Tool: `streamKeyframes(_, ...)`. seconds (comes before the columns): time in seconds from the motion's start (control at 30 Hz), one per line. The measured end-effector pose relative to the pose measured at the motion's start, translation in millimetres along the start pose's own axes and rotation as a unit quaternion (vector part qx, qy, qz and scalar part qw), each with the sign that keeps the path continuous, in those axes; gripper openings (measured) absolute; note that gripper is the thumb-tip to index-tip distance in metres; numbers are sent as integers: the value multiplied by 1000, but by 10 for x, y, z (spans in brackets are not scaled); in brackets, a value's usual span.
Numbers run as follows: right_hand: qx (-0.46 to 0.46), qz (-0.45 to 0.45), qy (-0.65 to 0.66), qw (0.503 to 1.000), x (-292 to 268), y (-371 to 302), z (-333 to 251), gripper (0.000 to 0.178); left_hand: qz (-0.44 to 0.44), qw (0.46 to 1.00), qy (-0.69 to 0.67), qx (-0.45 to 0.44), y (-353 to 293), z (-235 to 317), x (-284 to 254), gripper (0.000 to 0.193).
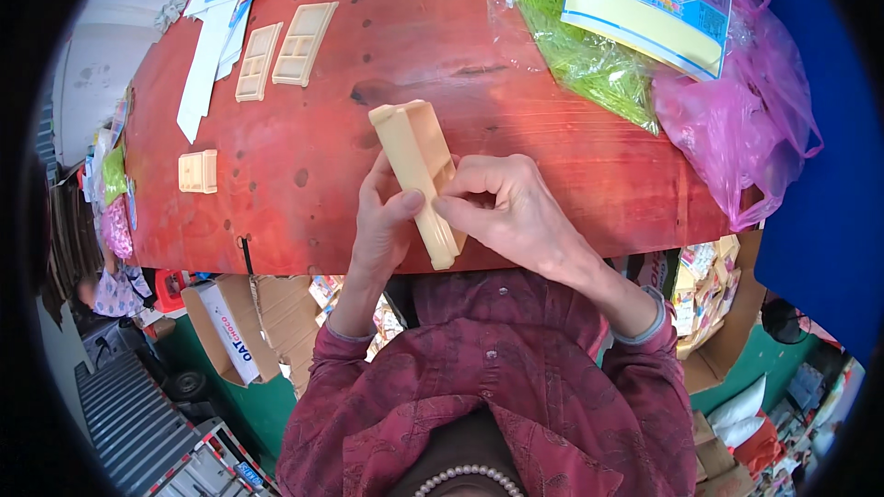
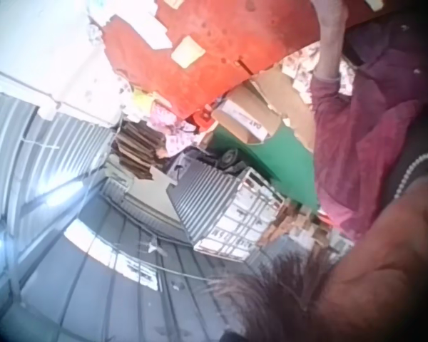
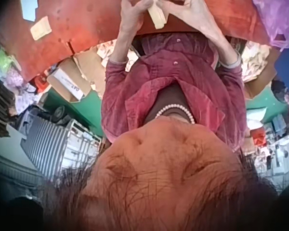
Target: Applying stickers to plastic toy parts and organizing them for packaging.
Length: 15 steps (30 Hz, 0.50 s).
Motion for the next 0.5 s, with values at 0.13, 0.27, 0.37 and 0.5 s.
streamKeyframes(0.13, 101, -41, -46, 993, -8, -14, 206, 8, 0, 999, 29, 15, -6, 2, 13, 79)
streamKeyframes(0.27, 177, -51, -32, 982, -7, -31, 292, 10, -4, 999, 31, -5, -4, -45, -15, 79)
streamKeyframes(0.37, 200, -36, -14, 979, -6, -39, 345, 11, -6, 999, 27, -18, 2, -81, -32, 79)
streamKeyframes(0.5, 213, -26, -12, 977, -13, -21, 392, 10, -7, 999, -2, -44, 31, -147, -36, 76)
Point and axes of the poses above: each hand's wrist, its own y-axis towards the middle knuckle, its own x-axis out of the palm, z = x × y, the point moved 9 cm from there along y, towards the middle knuckle, and after that the axes turned 12 degrees about z, right-handed, at the moved point
